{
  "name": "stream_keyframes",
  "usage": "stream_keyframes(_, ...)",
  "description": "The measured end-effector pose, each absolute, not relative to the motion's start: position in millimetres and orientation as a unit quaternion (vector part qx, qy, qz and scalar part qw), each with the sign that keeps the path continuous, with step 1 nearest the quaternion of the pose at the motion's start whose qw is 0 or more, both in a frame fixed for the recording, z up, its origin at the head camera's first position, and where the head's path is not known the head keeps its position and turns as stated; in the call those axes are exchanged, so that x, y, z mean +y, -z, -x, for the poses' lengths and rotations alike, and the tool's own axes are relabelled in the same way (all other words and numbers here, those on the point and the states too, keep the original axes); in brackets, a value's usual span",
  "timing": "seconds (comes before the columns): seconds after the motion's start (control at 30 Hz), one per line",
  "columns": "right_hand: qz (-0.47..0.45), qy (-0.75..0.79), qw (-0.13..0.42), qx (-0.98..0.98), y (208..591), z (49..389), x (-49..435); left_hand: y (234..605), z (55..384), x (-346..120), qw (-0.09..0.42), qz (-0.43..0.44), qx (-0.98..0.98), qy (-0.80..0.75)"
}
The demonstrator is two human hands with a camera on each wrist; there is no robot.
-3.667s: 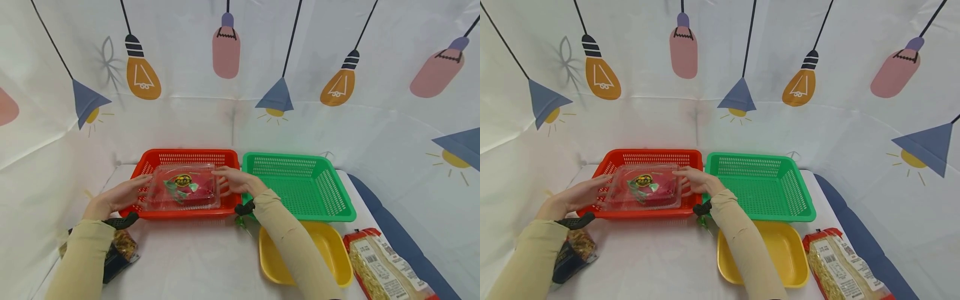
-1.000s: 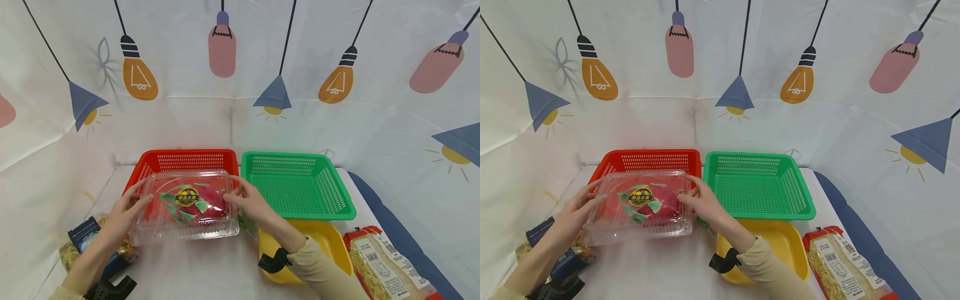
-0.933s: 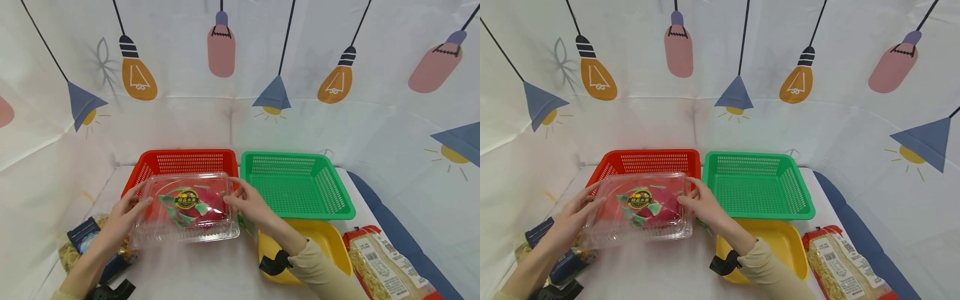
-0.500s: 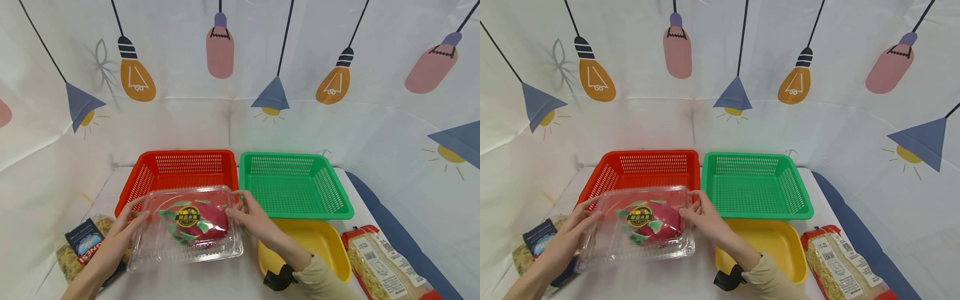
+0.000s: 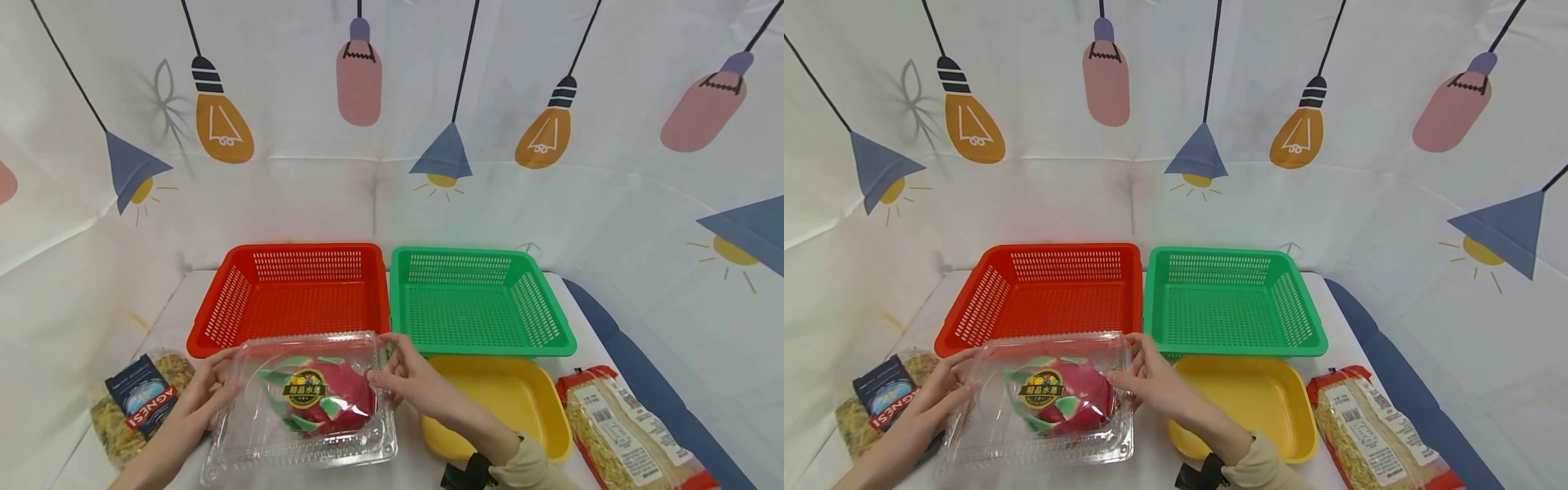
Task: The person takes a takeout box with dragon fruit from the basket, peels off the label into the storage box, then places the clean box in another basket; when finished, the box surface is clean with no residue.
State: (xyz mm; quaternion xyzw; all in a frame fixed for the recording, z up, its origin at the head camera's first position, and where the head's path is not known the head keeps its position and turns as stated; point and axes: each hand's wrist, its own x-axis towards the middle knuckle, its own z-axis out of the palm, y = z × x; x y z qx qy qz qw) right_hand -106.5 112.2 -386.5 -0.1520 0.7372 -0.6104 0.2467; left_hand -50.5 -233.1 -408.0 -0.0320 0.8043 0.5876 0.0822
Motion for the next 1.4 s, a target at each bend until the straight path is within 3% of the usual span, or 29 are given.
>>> stream_keyframes(0.17,0.156,0.603,0.277,0.732,403.1,102.1,114.9,421.7,48.8,-236.1,0.139,0.057,0.815,-0.560)
stream_keyframes(0.4,0.157,0.594,0.287,0.735,420.6,99.7,115.6,438.8,48.4,-236.4,0.172,0.044,0.820,-0.544)
stream_keyframes(1.23,0.176,0.554,0.255,0.773,444.8,108.7,107.4,465.1,64.7,-231.9,0.157,0.034,0.852,-0.499)
stream_keyframes(1.4,0.200,0.479,0.204,0.830,444.5,106.2,106.8,469.0,65.4,-232.4,0.165,0.032,0.839,-0.518)
